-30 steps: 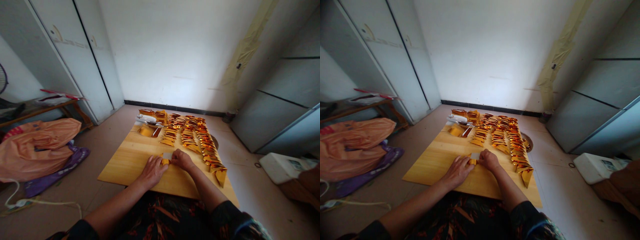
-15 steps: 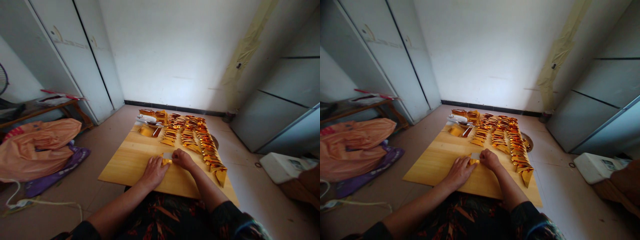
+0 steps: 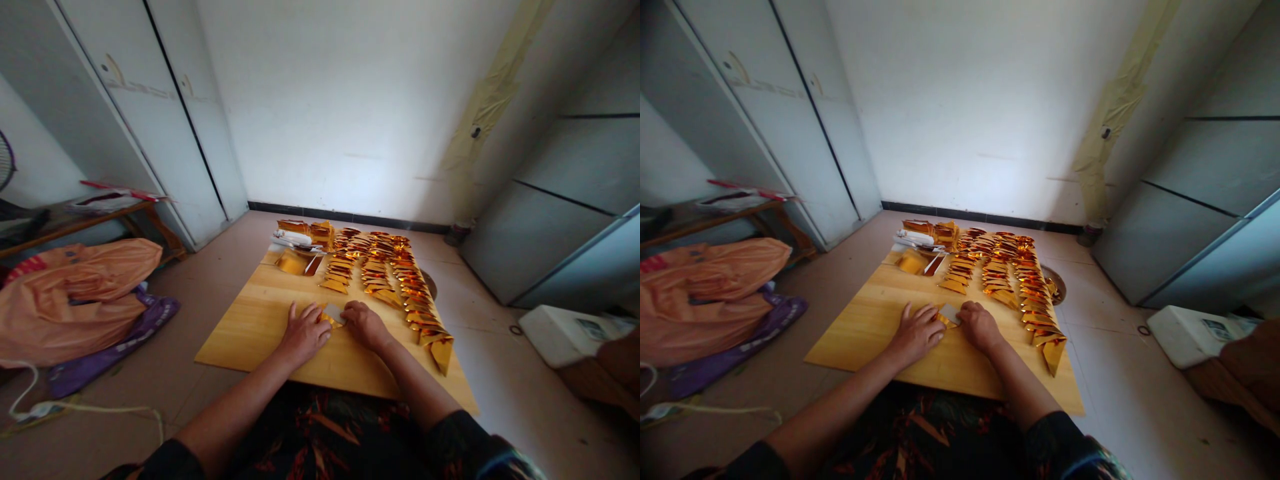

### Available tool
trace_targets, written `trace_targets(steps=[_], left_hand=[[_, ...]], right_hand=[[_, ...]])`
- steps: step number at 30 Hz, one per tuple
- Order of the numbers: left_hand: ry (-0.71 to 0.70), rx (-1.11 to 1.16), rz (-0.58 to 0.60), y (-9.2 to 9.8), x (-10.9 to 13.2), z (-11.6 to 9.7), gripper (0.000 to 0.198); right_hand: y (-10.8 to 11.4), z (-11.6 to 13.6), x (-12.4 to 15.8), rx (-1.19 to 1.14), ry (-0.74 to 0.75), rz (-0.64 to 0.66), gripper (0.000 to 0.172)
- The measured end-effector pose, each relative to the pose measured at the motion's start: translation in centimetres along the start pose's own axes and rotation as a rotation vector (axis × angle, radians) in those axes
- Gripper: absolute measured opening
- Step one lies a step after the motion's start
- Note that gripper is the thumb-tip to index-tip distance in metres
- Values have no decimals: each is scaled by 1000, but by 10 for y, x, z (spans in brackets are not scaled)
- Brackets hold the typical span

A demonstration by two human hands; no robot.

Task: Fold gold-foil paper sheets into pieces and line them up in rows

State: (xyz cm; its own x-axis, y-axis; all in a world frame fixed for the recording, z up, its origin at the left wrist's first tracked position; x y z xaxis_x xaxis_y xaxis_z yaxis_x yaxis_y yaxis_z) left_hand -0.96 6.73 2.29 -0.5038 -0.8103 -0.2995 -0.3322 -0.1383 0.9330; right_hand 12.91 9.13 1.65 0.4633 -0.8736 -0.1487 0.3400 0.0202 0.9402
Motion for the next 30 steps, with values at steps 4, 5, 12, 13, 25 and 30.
trace_targets(steps=[4,5,12,13,25,30], left_hand=[[118,117,88,-7,-7,13,9],[148,138,94,-8,-8,16,8],[158,230,203,-15,-14,26,6],[141,241,228,-15,-14,27,7],[113,298,264,-22,-15,35,7],[113,299,261,-22,-14,36,6]], right_hand=[[-2,14,10,62,38,-30,17],[-2,18,12,50,53,-35,16],[-6,32,22,-66,161,-12,13],[-6,30,22,-81,166,-15,16],[-14,4,12,-188,209,-126,13],[-12,8,7,-205,206,-131,7]])
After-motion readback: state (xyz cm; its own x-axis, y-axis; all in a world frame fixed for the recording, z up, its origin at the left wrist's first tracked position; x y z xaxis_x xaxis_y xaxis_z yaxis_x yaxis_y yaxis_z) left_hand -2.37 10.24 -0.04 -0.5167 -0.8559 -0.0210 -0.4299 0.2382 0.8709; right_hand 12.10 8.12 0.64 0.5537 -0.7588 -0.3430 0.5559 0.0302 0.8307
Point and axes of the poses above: each hand's wrist, its own x-axis away from the middle knuckle, its own y-axis out of the back of the hand, z = x × y, the point moved 7 cm from there along -x, towards the middle knuckle, and after that the axes turned 1 degree about y, right-handed, at the moved point
